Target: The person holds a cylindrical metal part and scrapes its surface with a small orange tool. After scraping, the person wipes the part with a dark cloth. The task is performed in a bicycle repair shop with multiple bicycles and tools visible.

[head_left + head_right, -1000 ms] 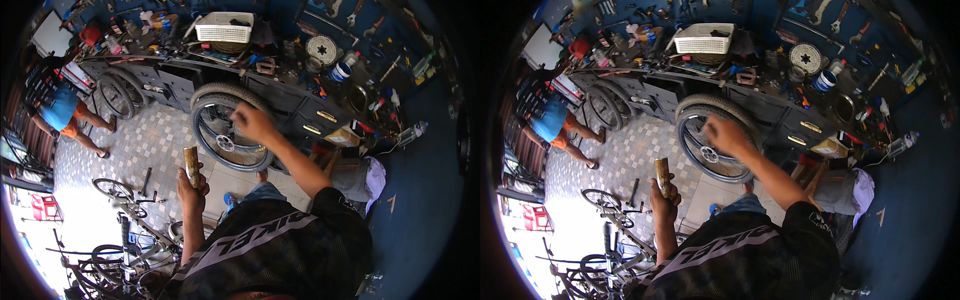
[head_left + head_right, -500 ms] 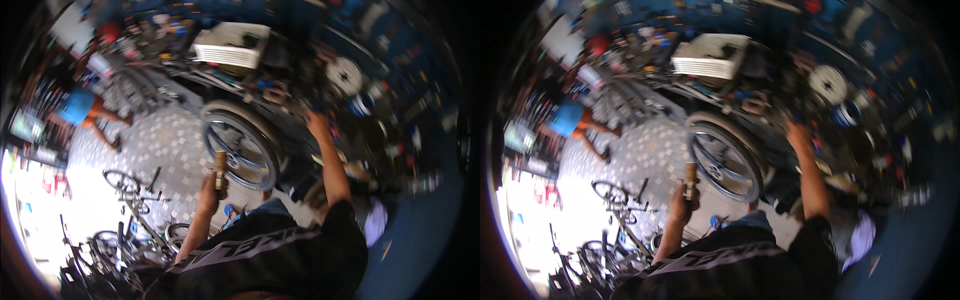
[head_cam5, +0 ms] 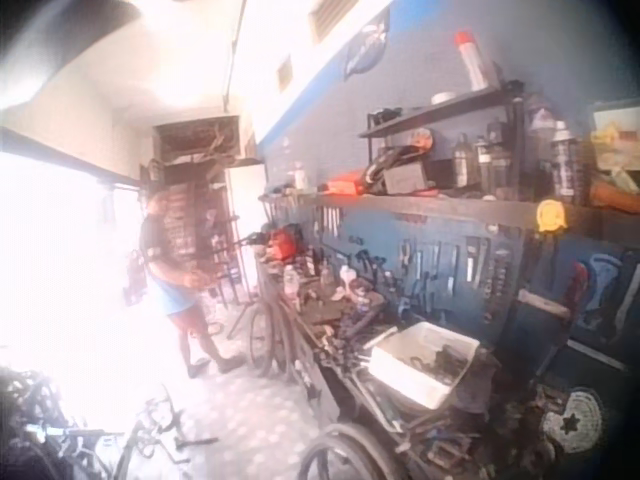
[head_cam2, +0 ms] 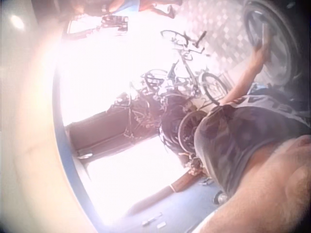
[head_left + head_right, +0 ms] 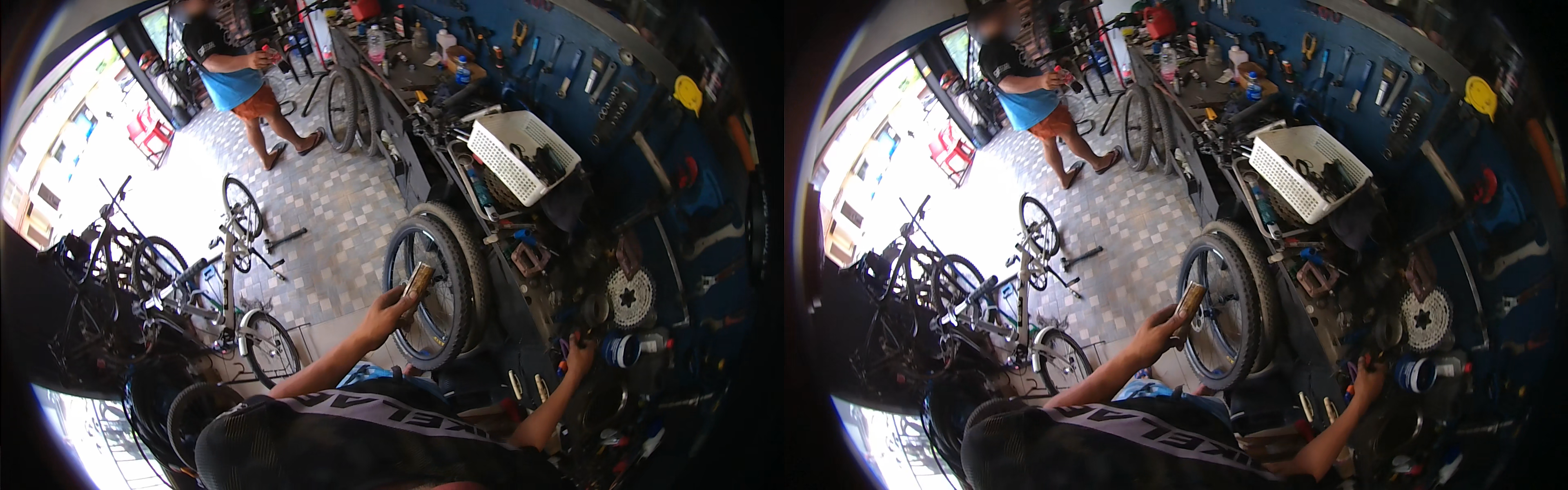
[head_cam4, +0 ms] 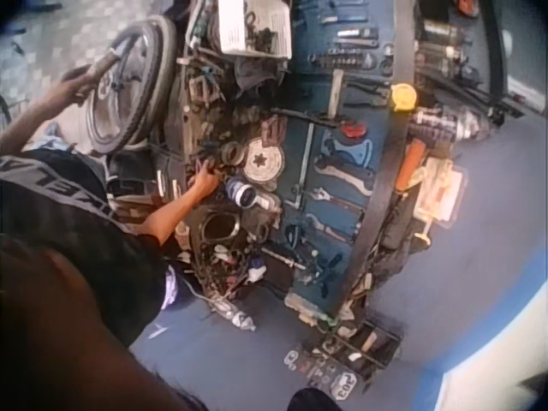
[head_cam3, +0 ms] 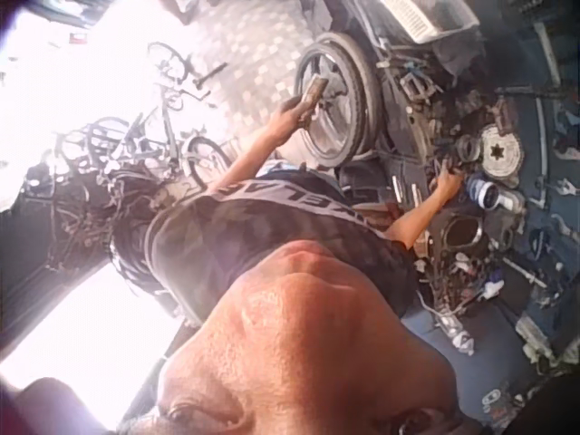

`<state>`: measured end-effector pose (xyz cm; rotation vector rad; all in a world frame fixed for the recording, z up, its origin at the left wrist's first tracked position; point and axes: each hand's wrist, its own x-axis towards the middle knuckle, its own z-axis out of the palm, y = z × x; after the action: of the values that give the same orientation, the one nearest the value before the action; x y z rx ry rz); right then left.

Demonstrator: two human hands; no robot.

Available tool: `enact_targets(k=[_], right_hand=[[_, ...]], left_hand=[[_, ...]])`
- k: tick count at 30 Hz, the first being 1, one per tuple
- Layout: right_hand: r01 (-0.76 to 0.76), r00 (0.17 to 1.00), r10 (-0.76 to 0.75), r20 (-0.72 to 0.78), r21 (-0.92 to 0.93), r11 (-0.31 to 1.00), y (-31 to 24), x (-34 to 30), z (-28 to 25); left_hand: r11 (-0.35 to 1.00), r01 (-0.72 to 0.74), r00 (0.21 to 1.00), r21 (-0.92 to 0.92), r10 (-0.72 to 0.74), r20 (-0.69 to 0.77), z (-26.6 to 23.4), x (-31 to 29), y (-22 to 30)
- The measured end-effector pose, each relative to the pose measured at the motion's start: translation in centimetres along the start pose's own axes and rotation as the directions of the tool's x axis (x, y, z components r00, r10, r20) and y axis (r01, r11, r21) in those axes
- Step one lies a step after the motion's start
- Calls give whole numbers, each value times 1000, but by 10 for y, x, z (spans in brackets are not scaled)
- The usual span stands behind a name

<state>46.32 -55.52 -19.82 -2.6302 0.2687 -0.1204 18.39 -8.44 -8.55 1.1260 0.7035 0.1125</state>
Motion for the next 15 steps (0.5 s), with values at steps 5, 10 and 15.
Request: enact_targets(k=[5,10,15], right_hand=[[-40,985,39,170,3,999,22,28,15],[187,960,-149,239,-147,971,55,70,9],[92,985,-66,157,-163,982,35,61,-11]], left_hand=[[995,-66,992,79,56,117,-4,7,15],[990,-139,988,-18,140,72,0,-2,24],[983,-60,997,-171,65,29,-42,-8,16]])
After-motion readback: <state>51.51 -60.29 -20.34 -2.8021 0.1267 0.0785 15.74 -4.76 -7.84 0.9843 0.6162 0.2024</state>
